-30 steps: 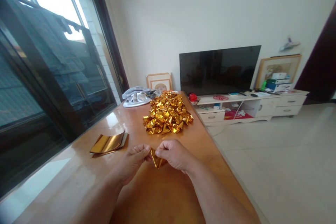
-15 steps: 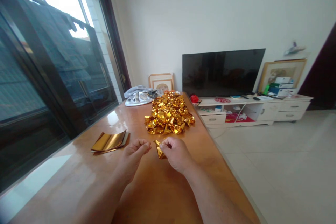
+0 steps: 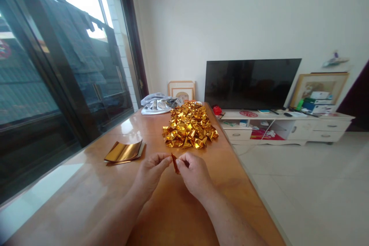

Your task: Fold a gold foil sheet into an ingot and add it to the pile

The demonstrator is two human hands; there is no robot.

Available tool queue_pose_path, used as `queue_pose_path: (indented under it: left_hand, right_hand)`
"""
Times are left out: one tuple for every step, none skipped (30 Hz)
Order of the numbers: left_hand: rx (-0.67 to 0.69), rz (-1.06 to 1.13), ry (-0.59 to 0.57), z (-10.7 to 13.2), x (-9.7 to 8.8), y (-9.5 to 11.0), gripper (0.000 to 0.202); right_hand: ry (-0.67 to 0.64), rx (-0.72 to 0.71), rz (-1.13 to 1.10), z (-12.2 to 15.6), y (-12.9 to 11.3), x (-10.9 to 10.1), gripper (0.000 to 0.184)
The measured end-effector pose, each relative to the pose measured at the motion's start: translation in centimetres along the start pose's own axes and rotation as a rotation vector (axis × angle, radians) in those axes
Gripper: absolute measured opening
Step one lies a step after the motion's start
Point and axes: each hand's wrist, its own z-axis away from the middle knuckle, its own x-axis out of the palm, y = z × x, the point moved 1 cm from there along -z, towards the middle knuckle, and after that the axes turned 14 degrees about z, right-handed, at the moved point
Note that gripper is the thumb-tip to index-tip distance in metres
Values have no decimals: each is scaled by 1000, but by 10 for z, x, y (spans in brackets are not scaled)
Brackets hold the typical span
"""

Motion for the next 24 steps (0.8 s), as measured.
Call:
queue_pose_path:
  left_hand:
    - [-3, 3, 7, 0, 0, 0, 24]
    - [-6, 5, 14, 0, 0, -1, 25]
    - [-10, 6, 19, 0, 0, -1, 25]
    - [-12, 5, 24, 0, 0, -1, 25]
    - [-12, 3, 30, 0, 0, -2, 26]
    - [-12, 1, 34, 0, 0, -3, 26]
    - [-10, 0, 36, -1, 0, -3, 26]
    - [-9, -3, 36, -1, 0, -4, 26]
    - [-8, -7, 35, -1, 0, -4, 26]
    - [-5, -13, 37, -1, 0, -4, 26]
    - [-1, -20, 41, -2, 0, -5, 26]
    - [4, -25, 46, -2, 0, -5, 26]
    - [8, -28, 51, -2, 0, -5, 26]
    - [12, -26, 55, -1, 0, -5, 26]
    - [14, -19, 55, -1, 0, -5, 25]
    - [16, -11, 56, -1, 0, -5, 25]
    - [18, -5, 61, -1, 0, -5, 24]
    - [22, -4, 68, -1, 0, -5, 24]
    - [26, -11, 78, 0, 1, -4, 23]
    - [30, -24, 88, 0, 1, -4, 23]
    - [32, -41, 97, 0, 1, -3, 23]
    - [34, -56, 104, 1, 2, -2, 23]
    - [34, -64, 106, 1, 2, -2, 23]
    - [32, -62, 103, 1, 3, -1, 23]
  right_hand:
    - [5, -6, 12, 0, -1, 0, 24]
    - [9, -15, 25, 0, -1, 0, 24]
    - [13, -23, 39, 0, -2, 0, 24]
    - [18, -32, 52, 1, -2, 0, 24]
    - [24, -41, 65, 1, -2, 0, 24]
    - [31, -51, 76, 1, -3, 0, 24]
    - [37, -59, 86, 1, -3, 1, 24]
    - [44, -66, 96, 1, -3, 1, 24]
    - [51, -71, 105, 1, -3, 1, 24]
    - [55, -75, 113, 1, -2, 2, 23]
    - [59, -79, 121, 1, -2, 2, 23]
    - [64, -83, 129, 1, -2, 3, 23]
    - [70, -85, 136, 2, -2, 4, 23]
    - [77, -88, 145, 2, -2, 4, 23]
    - [84, -91, 154, 2, -3, 5, 22]
    - [93, -96, 166, 2, -3, 5, 22]
    - [100, -102, 182, 3, -4, 5, 21]
    - [108, -109, 201, 3, -5, 5, 20]
    - [117, -116, 222, 3, -6, 5, 20]
    - [124, -124, 245, 4, -7, 5, 19]
    - [129, -132, 269, 4, -7, 5, 19]
    - [133, -140, 291, 4, -8, 5, 18]
    - [134, -148, 310, 4, -8, 5, 18]
    - [134, -155, 323, 5, -9, 5, 18]
